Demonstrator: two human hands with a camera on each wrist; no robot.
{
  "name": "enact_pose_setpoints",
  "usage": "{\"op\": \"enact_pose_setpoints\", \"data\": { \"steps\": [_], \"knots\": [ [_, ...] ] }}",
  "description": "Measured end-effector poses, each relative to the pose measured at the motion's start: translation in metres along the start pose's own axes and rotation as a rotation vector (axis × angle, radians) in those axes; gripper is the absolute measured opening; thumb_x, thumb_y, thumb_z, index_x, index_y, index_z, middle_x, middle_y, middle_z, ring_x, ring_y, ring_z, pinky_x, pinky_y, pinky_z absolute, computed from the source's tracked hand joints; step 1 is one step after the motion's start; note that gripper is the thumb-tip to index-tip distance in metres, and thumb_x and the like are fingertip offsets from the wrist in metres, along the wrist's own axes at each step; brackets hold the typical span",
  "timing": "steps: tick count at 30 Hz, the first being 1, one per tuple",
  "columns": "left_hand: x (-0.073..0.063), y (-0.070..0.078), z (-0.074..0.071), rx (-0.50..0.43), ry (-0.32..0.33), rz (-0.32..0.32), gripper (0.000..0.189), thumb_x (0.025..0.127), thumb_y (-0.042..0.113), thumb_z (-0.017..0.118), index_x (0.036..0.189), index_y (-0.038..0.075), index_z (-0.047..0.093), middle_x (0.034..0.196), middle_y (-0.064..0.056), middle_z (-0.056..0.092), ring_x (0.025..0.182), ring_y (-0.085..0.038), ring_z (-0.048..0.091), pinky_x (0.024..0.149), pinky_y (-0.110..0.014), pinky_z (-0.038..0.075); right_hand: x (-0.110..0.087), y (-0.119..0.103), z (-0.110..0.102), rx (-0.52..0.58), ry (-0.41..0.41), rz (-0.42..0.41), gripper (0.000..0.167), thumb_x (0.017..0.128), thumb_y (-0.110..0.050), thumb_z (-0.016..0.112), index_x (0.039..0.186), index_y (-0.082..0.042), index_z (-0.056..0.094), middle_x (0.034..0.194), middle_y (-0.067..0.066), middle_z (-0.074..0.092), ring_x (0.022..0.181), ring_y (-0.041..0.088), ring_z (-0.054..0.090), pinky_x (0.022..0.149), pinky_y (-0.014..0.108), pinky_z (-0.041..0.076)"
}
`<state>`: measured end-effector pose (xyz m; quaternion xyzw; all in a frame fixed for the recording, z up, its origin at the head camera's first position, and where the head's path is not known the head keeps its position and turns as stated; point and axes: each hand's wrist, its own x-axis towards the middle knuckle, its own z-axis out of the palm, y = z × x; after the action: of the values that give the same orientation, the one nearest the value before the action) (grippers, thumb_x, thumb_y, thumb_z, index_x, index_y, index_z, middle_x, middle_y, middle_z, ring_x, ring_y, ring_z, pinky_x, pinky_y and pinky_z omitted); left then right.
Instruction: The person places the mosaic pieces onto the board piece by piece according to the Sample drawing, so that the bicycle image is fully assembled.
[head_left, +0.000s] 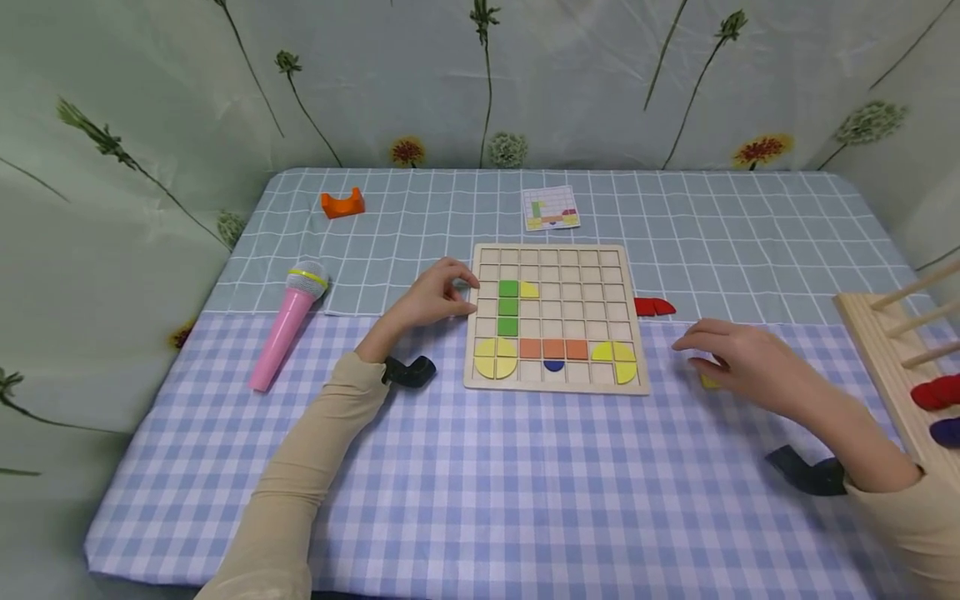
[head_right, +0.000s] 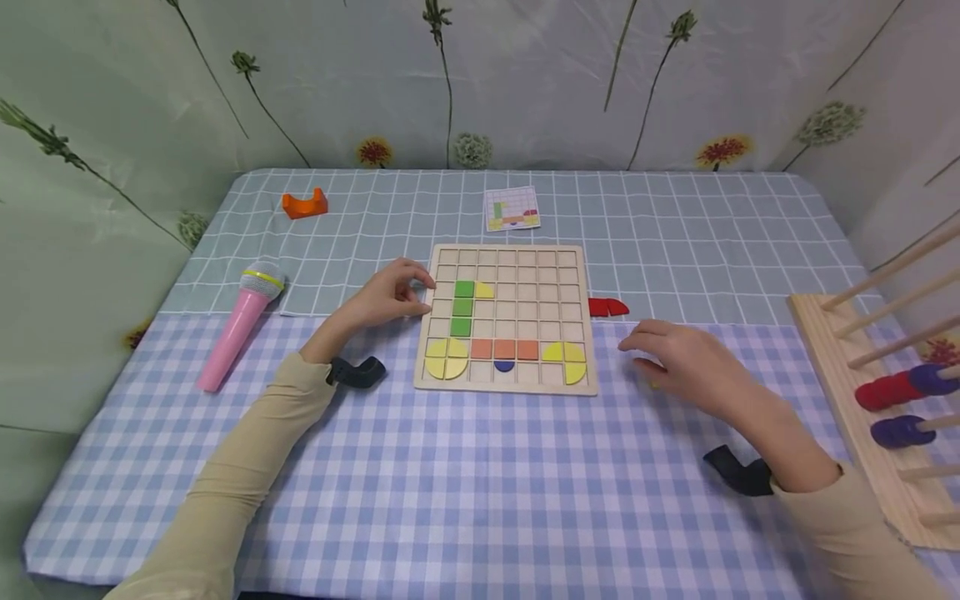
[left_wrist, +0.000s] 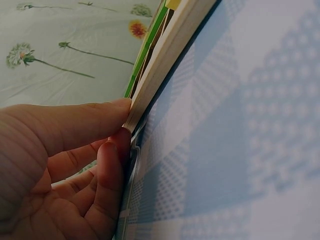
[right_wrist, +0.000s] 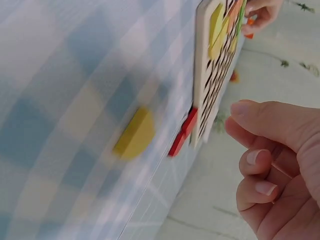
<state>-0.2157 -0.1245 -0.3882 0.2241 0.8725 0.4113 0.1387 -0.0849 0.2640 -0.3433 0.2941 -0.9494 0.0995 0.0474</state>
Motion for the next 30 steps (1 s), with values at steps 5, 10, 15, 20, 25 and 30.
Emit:
{"op": "enact_pose_setpoints", "data": {
  "steps": [5, 10, 15, 20, 25, 30],
  "knots": [
    [0.0, -0.002, -0.001, -0.006, -0.002, 0.005, 0.031, 0.08, 0.005, 0.069, 0.109, -0.002, 0.06, 0.126, -0.019, 0.045, 0.071, -0.01, 0.058, 0.064, -0.016, 0.046, -0.009, 0.009, -0.002, 0.004, -0.103, 0.08, 0.027, 0.071, -0.003, 0.076, 0.096, -0.01, 0.071, 0.097, 0.006, 0.069, 0.087, 0.023, 0.065, 0.074, 0.042, 0.056],
    [0.001, -0.004, -0.001, -0.006, -0.003, 0.012, 0.032, 0.08, 0.005, 0.07, 0.11, -0.003, 0.06, 0.127, -0.02, 0.045, 0.071, -0.008, 0.058, 0.065, -0.016, 0.046, -0.017, 0.015, -0.002, -0.009, -0.166, 0.114, 0.027, 0.073, -0.007, 0.076, 0.099, -0.01, 0.071, 0.102, 0.007, 0.07, 0.094, 0.027, 0.065, 0.077, 0.045, 0.055],
    [0.001, -0.002, -0.001, 0.0, -0.004, 0.015, 0.032, 0.08, 0.005, 0.069, 0.11, -0.002, 0.06, 0.128, -0.02, 0.045, 0.071, -0.009, 0.058, 0.064, -0.017, 0.046, -0.022, 0.015, 0.001, -0.035, -0.222, 0.175, 0.028, 0.075, -0.015, 0.076, 0.102, -0.009, 0.071, 0.101, 0.008, 0.069, 0.092, 0.027, 0.065, 0.077, 0.045, 0.055],
    [0.001, 0.0, 0.0, 0.005, -0.005, 0.01, 0.032, 0.08, 0.006, 0.069, 0.11, -0.002, 0.06, 0.128, -0.019, 0.045, 0.071, -0.009, 0.058, 0.064, -0.017, 0.046, -0.024, 0.014, 0.007, -0.048, -0.2, 0.231, 0.028, 0.073, -0.023, 0.078, 0.095, -0.006, 0.072, 0.09, 0.007, 0.069, 0.079, 0.021, 0.063, 0.071, 0.042, 0.055],
    [0.0, 0.0, 0.0, -0.005, -0.005, 0.01, 0.031, 0.08, 0.005, 0.069, 0.109, -0.002, 0.06, 0.127, -0.019, 0.045, 0.072, -0.01, 0.059, 0.064, -0.017, 0.046, -0.025, 0.012, 0.012, -0.063, -0.202, 0.299, 0.029, 0.071, -0.027, 0.08, 0.088, -0.005, 0.072, 0.082, 0.006, 0.069, 0.071, 0.017, 0.058, 0.067, 0.041, 0.053],
    [-0.001, 0.0, 0.0, -0.003, -0.004, 0.008, 0.031, 0.08, 0.005, 0.069, 0.11, -0.002, 0.06, 0.128, -0.019, 0.045, 0.072, -0.01, 0.059, 0.064, -0.017, 0.046, -0.023, 0.011, 0.015, -0.058, -0.215, 0.333, 0.028, 0.072, -0.025, 0.079, 0.088, -0.003, 0.071, 0.081, 0.007, 0.069, 0.072, 0.019, 0.058, 0.071, 0.043, 0.053]
  ]
}}
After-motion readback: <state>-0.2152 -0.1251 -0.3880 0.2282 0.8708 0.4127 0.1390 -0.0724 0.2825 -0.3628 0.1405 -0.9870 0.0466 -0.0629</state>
